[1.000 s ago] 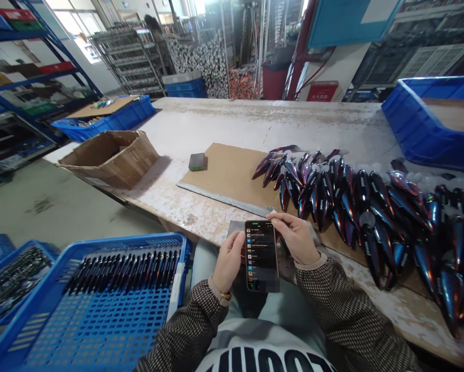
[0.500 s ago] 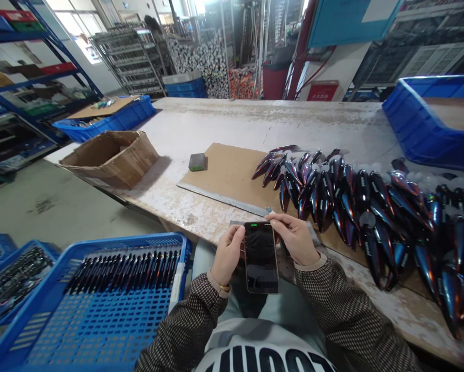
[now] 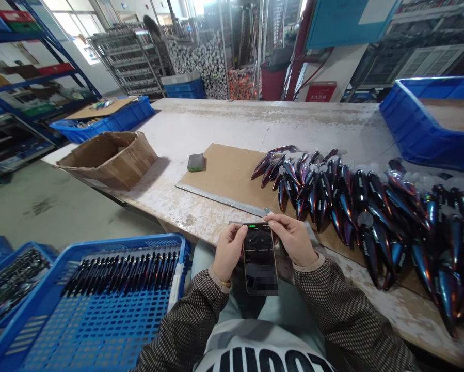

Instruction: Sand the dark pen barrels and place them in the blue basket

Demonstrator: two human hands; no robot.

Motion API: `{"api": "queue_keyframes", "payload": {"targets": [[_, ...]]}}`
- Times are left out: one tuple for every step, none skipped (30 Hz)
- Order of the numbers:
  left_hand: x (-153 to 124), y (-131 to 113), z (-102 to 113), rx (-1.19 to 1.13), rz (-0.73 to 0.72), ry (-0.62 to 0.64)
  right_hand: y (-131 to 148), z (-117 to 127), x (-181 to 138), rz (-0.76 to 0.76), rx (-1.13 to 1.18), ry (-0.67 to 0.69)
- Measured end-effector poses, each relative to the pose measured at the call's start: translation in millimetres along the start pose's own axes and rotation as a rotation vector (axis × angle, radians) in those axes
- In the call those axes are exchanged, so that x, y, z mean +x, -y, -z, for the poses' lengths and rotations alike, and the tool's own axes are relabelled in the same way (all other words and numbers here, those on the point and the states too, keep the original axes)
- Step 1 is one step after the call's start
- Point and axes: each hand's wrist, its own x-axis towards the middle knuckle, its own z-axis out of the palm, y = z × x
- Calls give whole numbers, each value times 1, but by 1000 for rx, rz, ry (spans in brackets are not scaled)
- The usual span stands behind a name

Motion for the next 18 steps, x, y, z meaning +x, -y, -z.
{"api": "queue_keyframes", "payload": {"targets": [[-1, 0, 0, -8, 5, 4, 1, 0, 0, 0, 2, -2], [-2, 0, 0, -21, 16, 7, 1, 0, -1, -1, 5, -3], [-4, 1, 1, -38, 31, 7, 1, 0, -1, -1, 8, -3], [-5, 1, 1, -58, 48, 5, 1, 0, -1, -1, 10, -4], [-7, 2, 1, -81, 65, 1, 1, 0, -1, 0, 11, -6], [-8, 3, 1, -102, 80, -5, 0, 1, -1, 1, 11, -11], [-10, 4, 2, -119, 91, -12, -1, 1, -1, 1, 10, -19], [-12, 5, 2, -132, 99, -14, -1, 2, -1, 2, 9, -26], [-13, 6, 2, -139, 106, -14, -2, 2, 0, 2, 8, -32], [-15, 6, 2, -144, 113, -11, -2, 2, 0, 1, 8, -37], [-17, 7, 2, -146, 119, -9, -3, 2, 1, -1, 7, -42], [-19, 7, 2, -146, 123, -9, -3, 2, 1, -4, 5, -45], [-21, 8, 2, -144, 127, -10, -3, 2, 1, -6, 1, -49], [-23, 8, 2, -141, 131, -12, -3, 2, 1, -5, -3, -55], [-25, 9, 2, -138, 135, -11, -3, 2, 1, -2, -8, -58], [-26, 9, 2, -138, 140, -7, -3, 2, 1, 0, -12, -55], [-28, 9, 3, -139, 144, -2, -2, 2, 1, -1, -14, -50], [-29, 9, 3, -142, 149, 6, -3, 2, 1, -4, -13, -45]]}}
